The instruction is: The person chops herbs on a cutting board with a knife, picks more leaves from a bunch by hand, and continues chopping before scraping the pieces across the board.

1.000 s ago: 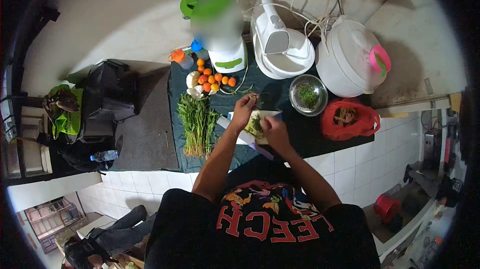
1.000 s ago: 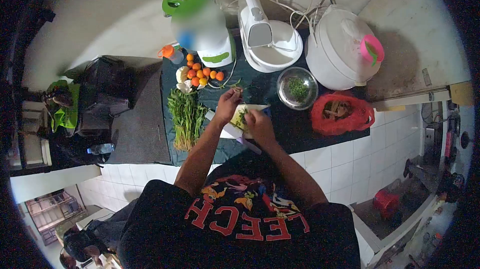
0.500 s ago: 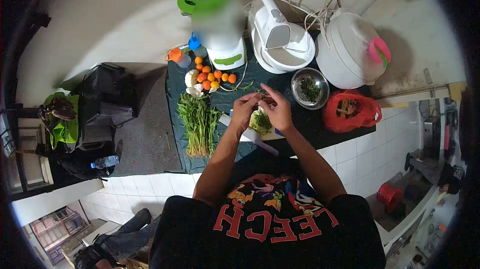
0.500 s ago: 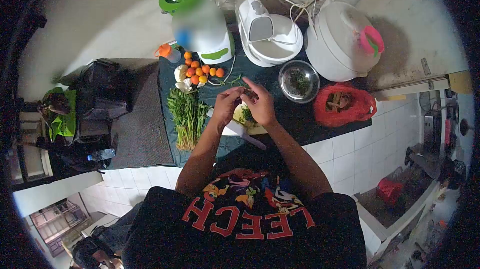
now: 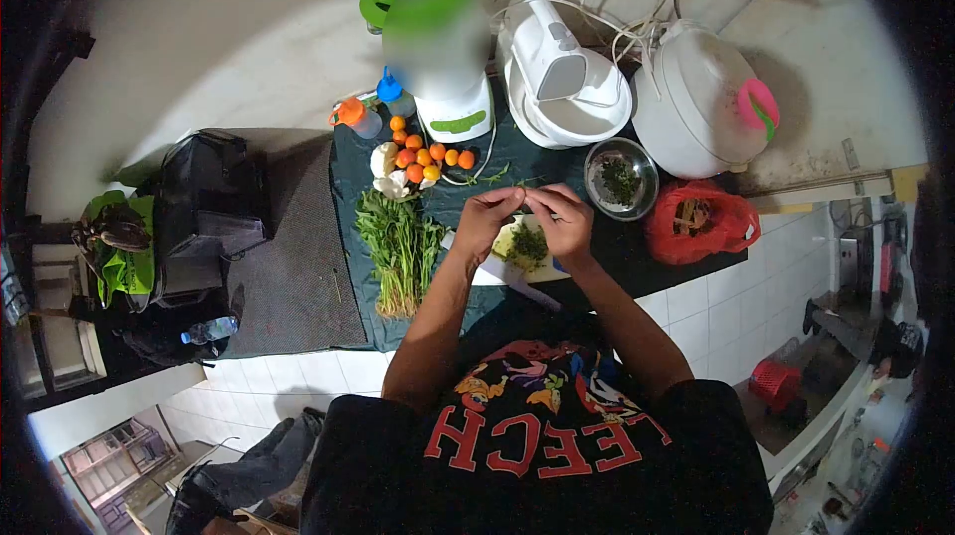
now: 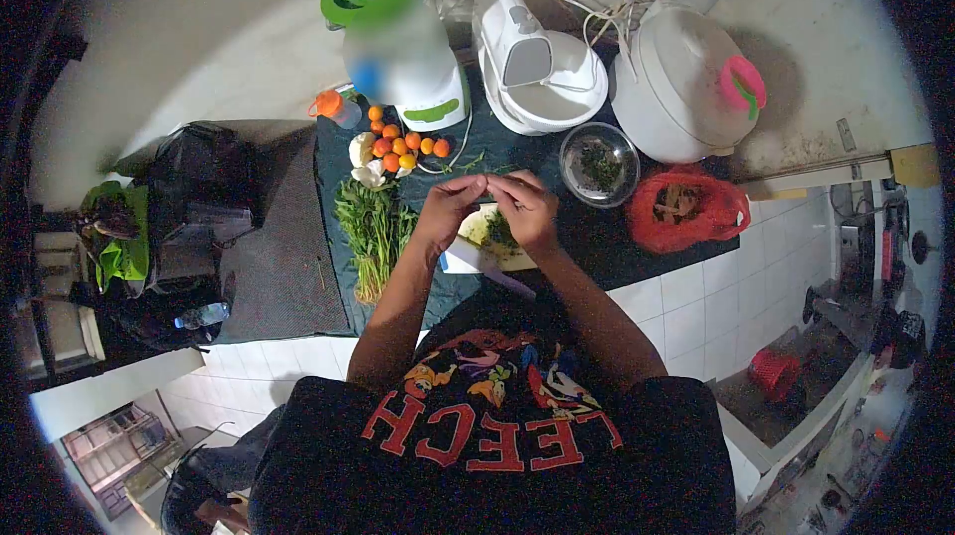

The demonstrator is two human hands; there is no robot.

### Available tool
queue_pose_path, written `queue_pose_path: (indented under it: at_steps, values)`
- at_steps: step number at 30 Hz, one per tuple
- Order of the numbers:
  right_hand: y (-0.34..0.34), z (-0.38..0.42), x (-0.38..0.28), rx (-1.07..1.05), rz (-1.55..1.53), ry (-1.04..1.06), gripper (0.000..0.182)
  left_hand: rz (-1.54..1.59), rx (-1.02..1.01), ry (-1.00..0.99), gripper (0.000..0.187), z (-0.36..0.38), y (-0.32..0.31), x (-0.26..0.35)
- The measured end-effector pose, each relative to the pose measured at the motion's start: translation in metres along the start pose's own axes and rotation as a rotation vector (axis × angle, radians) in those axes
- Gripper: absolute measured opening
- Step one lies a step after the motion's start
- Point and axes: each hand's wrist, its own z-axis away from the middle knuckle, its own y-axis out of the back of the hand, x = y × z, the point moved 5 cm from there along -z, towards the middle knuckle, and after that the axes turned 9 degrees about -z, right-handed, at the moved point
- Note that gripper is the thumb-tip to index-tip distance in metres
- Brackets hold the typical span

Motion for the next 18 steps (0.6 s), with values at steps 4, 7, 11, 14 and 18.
queue_pose_path:
  at_steps: [4, 7, 11, 14, 18]
  values:
    - [0.002, -0.007, -0.004, 0.044, -0.056, -0.021, 0.017, 0.103, 0.073, -0.179, 0.03, -0.004, -0.001, 0.005]
    - [0.002, -0.001, 0.017, 0.143, -0.2, -0.231, 0.015, 0.193, 0.11, -0.207, 0.036, -0.01, 0.008, 0.002]
    - [0.003, 0.001, 0.029, 0.171, -0.287, -0.338, 0.014, 0.192, 0.22, -0.171, 0.032, -0.009, 0.007, 0.004]
    - [0.003, 0.003, 0.031, 0.196, -0.364, -0.387, 0.015, 0.229, 0.239, -0.166, 0.031, -0.01, 0.007, 0.002]
    - [0.0, 0.014, 0.041, 0.264, -0.51, -0.6, 0.016, 0.058, 0.228, -0.156, 0.032, -0.009, 0.008, -0.008]
